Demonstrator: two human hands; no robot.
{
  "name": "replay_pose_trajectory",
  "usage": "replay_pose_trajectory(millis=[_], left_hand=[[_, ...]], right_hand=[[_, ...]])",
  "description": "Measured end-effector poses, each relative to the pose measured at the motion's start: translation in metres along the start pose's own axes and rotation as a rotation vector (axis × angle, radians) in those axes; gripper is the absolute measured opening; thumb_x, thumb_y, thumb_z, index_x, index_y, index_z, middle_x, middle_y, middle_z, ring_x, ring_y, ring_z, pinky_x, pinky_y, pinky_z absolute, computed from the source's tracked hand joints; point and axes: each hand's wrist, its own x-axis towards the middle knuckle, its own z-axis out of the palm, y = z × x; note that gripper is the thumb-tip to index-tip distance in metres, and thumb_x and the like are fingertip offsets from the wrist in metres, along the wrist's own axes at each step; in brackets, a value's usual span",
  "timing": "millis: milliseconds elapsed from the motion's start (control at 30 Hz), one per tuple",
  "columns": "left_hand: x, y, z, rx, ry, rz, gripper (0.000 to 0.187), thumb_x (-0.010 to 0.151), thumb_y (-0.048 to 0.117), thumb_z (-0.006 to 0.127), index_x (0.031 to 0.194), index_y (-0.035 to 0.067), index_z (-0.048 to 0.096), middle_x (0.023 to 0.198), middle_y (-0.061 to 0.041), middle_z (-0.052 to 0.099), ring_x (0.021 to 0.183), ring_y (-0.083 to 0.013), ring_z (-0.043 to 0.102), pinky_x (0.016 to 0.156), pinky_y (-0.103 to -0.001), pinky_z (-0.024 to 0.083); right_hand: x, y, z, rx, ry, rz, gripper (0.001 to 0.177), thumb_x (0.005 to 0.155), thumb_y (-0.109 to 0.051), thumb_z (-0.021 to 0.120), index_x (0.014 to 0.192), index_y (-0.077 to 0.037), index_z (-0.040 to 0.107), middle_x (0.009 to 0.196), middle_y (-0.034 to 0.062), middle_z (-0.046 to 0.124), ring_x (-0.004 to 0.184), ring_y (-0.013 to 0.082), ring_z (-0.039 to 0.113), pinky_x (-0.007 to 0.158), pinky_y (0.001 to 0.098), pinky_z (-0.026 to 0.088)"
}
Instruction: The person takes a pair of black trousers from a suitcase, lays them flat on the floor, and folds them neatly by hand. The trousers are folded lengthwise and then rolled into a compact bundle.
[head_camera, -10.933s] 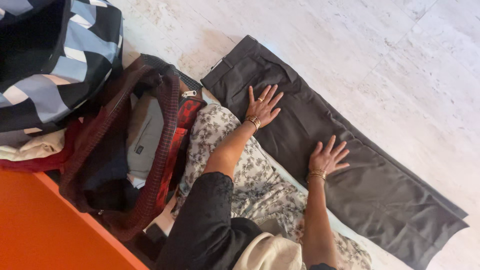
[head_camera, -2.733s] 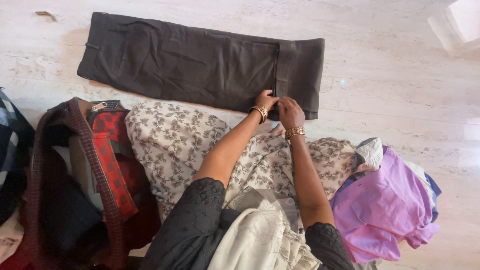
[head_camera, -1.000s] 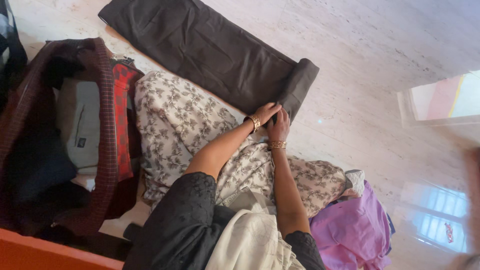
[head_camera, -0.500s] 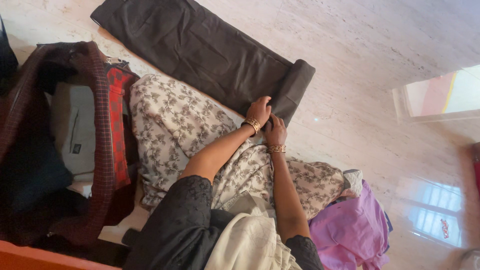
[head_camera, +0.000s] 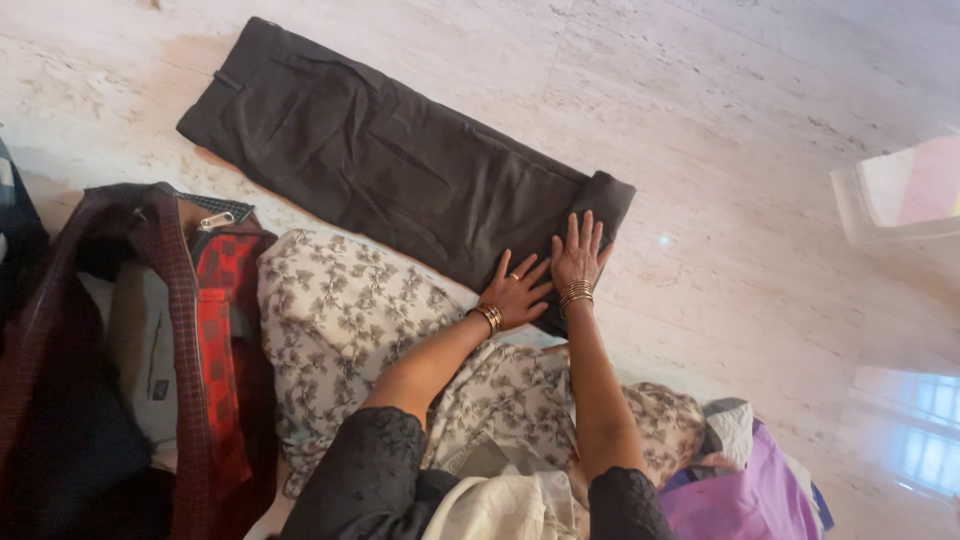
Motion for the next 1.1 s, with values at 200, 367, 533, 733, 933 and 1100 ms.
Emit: replay_pose_trajectory(millis=[200, 367, 533, 733, 933, 1100], left_hand=[[0.006, 0.001, -0.003, -0.035, 0.043, -0.022, 0.057, 0.100, 0.056, 0.044, 0.152, 0.032, 0.046, 0.169, -0.007, 0.024, 0.156, -0.0307, 0.018, 0.120, -0.071, 0.003], [0.008, 0.002, -0.005, -0.028, 0.025, -0.034, 0.059, 0.099, 0.056, 0.043, 0.153, 0.032, 0.044, 0.169, -0.006, 0.023, 0.156, -0.0291, 0.017, 0.120, -0.069, 0.002], [0.006, 0.007, -0.003, 0.006, -0.003, -0.049, 0.059, 0.099, 0.055, 0.043, 0.153, 0.032, 0.042, 0.169, -0.004, 0.021, 0.156, -0.0288, 0.015, 0.120, -0.069, 0.002], [0.008, 0.004, 0.013, 0.045, 0.081, -0.049, 0.060, 0.101, 0.052, 0.045, 0.157, 0.033, 0.038, 0.170, -0.004, 0.021, 0.156, -0.0294, 0.017, 0.119, -0.070, 0.006], [0.014, 0.019, 0.022, -0.056, -0.015, -0.127, 0.056, 0.102, 0.047, 0.047, 0.155, 0.034, 0.036, 0.168, -0.003, 0.020, 0.155, -0.0298, 0.017, 0.120, -0.068, 0.005], [0.006, 0.001, 0.029, -0.662, 0.331, -0.188, 0.046, 0.098, 0.027, 0.055, 0.144, 0.022, 0.057, 0.160, -0.011, 0.043, 0.145, -0.0289, 0.044, 0.120, -0.046, 0.033]], right_hand=[[0.070, -0.010, -0.005, -0.061, 0.000, 0.070, 0.068, 0.098, -0.055, 0.049, 0.159, -0.026, 0.038, 0.172, 0.0010, 0.019, 0.158, 0.0340, 0.006, 0.117, 0.0750, 0.003], [0.080, -0.005, 0.000, -0.038, 0.005, 0.077, 0.065, 0.100, -0.052, 0.048, 0.159, -0.026, 0.039, 0.172, 0.0010, 0.019, 0.158, 0.0334, 0.007, 0.118, 0.0750, 0.003], [0.032, 0.014, 0.017, 0.048, 0.077, 0.047, 0.060, 0.105, -0.048, 0.047, 0.159, -0.023, 0.039, 0.172, 0.0067, 0.021, 0.158, 0.0374, 0.013, 0.122, 0.0667, 0.010], [-0.058, 0.041, 0.021, 0.241, 0.170, 0.372, 0.075, 0.093, -0.047, 0.070, 0.152, -0.010, 0.043, 0.149, 0.0212, 0.052, 0.133, 0.0423, 0.052, 0.109, 0.0500, 0.044], [-0.084, 0.036, -0.002, 0.506, 0.150, 0.415, 0.069, 0.082, -0.044, 0.080, 0.133, -0.002, 0.062, 0.117, 0.0236, 0.074, 0.107, 0.0381, 0.073, 0.094, 0.0460, 0.057], [-0.092, -0.018, -0.014, 0.383, 0.328, 0.150, 0.067, 0.085, -0.035, 0.077, 0.139, -0.001, 0.058, 0.121, 0.0253, 0.070, 0.109, 0.0397, 0.069, 0.092, 0.0464, 0.056]])
